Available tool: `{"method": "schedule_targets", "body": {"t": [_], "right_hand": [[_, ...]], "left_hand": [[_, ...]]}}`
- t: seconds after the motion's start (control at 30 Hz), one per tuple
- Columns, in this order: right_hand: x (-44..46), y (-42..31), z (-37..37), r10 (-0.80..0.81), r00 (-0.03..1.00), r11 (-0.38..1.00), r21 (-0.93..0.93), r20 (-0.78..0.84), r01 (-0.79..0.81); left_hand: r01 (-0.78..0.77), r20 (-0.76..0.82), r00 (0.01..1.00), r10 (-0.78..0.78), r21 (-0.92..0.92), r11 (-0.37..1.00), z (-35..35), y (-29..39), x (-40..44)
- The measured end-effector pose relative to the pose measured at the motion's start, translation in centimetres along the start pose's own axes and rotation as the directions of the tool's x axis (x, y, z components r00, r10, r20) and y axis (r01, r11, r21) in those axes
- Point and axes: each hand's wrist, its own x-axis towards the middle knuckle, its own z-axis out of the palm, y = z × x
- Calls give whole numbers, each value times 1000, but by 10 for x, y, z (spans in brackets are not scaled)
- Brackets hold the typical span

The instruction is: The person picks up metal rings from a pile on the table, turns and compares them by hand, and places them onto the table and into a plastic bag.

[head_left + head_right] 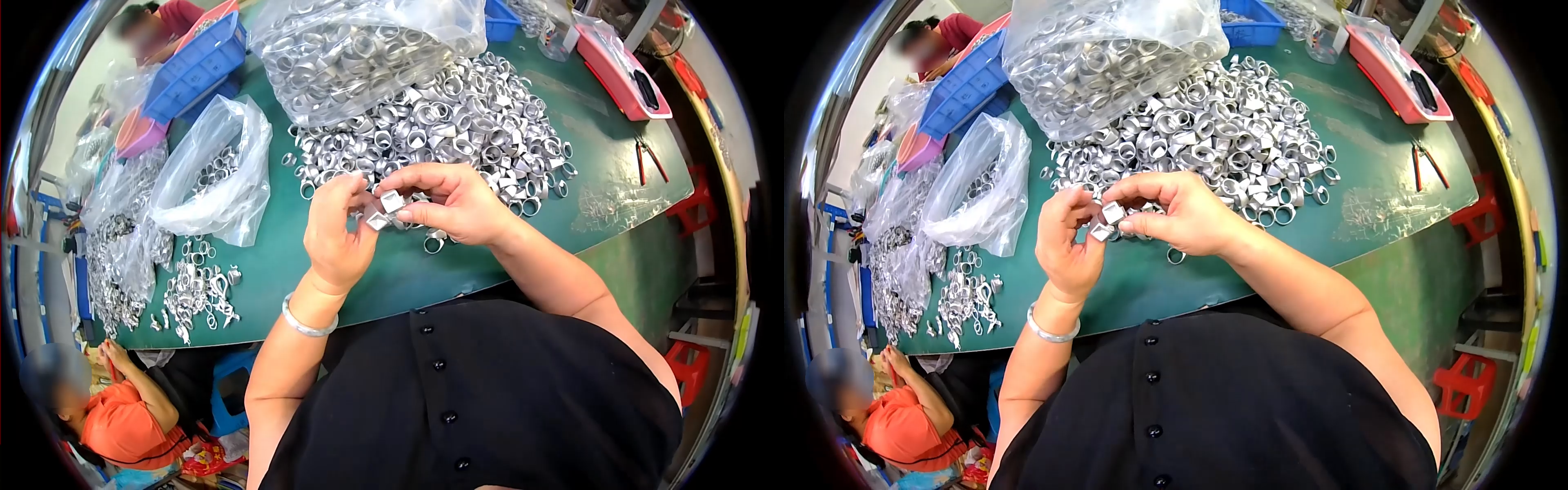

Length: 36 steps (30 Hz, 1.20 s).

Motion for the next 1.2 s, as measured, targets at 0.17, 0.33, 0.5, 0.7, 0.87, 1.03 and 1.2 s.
{"method": "schedule_targets", "body": {"t": [0.17,0.33,0.5,0.7,0.87,1.03,1.2], "right_hand": [[1,5,5,-24,999,998,-51,-37,22],[6,-5,14,128,990,983,-127,-66,-135],[12,-5,17,191,974,969,-132,-124,-207],[13,0,6,251,960,944,-188,-127,-272],[14,-2,1,214,960,939,-233,-182,-253],[20,0,-20,-58,958,851,-516,-280,-99],[39,-1,-34,-424,901,338,-939,-96,59]], "left_hand": [[279,96,960,-262,-338,899,1,2,-4],[666,345,672,-655,-669,331,-1,13,-6],[583,585,451,-674,-765,-273,-8,-5,-14],[462,629,430,-648,-770,-441,-19,-10,-14],[424,581,442,-683,-807,-412,-33,-18,-9],[547,160,542,-825,-813,201,-102,-50,29],[656,-276,744,-609,473,588,-190,-120,70]]}}
